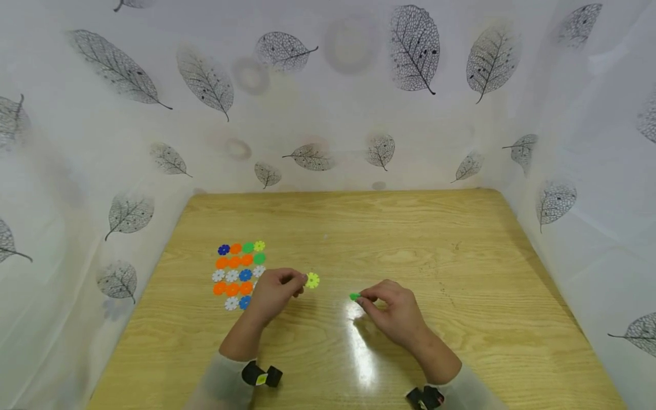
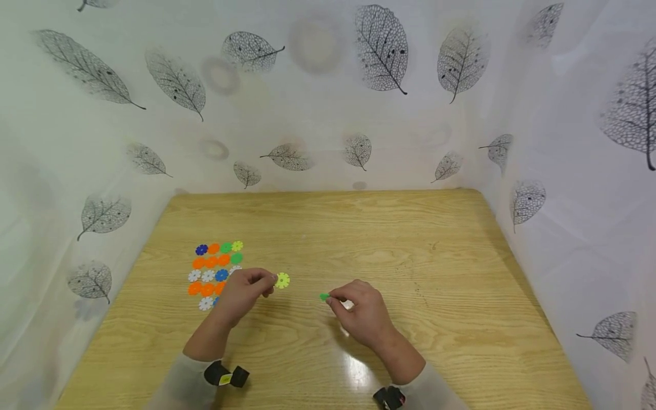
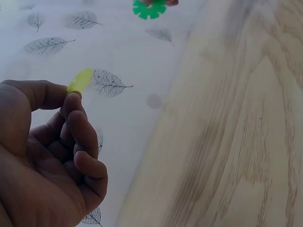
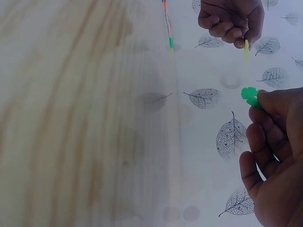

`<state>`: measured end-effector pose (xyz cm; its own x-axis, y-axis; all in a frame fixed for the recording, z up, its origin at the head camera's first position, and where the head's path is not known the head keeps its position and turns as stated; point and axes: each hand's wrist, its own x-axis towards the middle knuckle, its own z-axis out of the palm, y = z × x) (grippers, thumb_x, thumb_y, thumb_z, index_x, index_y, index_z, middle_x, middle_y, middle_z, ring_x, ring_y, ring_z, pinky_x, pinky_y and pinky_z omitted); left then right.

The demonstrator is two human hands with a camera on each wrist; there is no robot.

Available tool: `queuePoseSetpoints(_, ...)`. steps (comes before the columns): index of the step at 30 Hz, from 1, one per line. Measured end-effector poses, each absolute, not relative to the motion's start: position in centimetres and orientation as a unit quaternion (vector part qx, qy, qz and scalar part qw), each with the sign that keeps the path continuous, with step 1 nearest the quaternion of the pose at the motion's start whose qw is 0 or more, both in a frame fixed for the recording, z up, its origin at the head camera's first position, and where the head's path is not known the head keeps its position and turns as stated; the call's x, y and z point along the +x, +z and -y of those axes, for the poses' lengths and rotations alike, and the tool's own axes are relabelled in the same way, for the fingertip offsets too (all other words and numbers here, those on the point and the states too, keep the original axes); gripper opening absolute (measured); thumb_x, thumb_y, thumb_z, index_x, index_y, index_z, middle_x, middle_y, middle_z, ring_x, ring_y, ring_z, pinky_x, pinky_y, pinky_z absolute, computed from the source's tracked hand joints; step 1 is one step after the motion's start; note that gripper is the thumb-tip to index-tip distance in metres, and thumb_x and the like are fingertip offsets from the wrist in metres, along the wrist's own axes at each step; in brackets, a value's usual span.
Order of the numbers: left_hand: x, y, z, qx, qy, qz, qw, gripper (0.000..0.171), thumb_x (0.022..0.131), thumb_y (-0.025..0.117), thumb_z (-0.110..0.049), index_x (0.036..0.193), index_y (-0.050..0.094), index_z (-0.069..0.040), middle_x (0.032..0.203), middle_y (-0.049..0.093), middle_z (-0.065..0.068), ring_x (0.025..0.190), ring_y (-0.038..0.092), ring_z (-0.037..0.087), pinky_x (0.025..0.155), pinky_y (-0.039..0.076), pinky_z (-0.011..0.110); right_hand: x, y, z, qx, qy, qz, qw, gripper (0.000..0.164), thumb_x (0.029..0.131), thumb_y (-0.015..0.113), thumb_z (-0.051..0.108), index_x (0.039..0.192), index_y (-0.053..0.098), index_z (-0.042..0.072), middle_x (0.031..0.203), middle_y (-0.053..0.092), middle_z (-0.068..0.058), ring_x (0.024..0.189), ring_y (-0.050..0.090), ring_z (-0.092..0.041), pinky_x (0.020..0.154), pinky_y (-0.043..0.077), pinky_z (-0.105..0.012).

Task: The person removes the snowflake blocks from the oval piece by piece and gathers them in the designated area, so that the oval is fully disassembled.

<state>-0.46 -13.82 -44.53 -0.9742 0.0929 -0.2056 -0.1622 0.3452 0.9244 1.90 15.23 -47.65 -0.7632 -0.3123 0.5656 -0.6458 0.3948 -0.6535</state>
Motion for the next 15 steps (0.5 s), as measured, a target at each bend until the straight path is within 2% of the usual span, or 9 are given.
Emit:
queuePoseSetpoints(5, -0.5, -44.7, 14.7, -0.030, 0.572, -0.813, 0.104, 0.019, 0.099, 0.072, -0.025, 0.095, 0.078, -0.008, 0.082, 0.071, 0.005, 0.079, 0.064, 0.021, 0.069, 0.051, 0.035, 1.8, -47.6, -15.0, 0.291, 0.470, 0.814, 0.180, 0.014, 0.083, 0.086, 0.003, 0.092, 0.080, 0.012, 0.088, 0.076, 0.005, 0.078, 0.068, -0.010, 0.069, 0.050, -0.014)
queuePoseSetpoints(8, -0.4, -44.8, 15.3, -0.031, 0.566, -0.817, 0.101, 0.020, 0.099, 0.071, -0.027, 0.096, 0.078, -0.008, 0.086, 0.072, 0.009, 0.082, 0.065, 0.022, 0.072, 0.054, 0.037, 1.7, -47.7, -15.0, 0.288, 0.473, 0.813, 0.178, 0.014, 0.083, 0.085, 0.003, 0.092, 0.080, 0.013, 0.088, 0.076, 0.006, 0.078, 0.068, -0.010, 0.069, 0.049, -0.014)
queuePoseSetpoints(15, 0.1, -45.6, 16.8, -0.043, 0.540, -0.835, 0.097, 0.024, 0.101, 0.069, -0.033, 0.102, 0.078, -0.011, 0.094, 0.074, 0.009, 0.085, 0.066, 0.021, 0.074, 0.053, 0.034, 1.6, -47.9, -14.7, 0.289, 0.476, 0.812, 0.176, 0.017, 0.082, 0.085, 0.000, 0.092, 0.080, 0.012, 0.088, 0.076, 0.006, 0.077, 0.068, -0.009, 0.065, 0.056, -0.029)
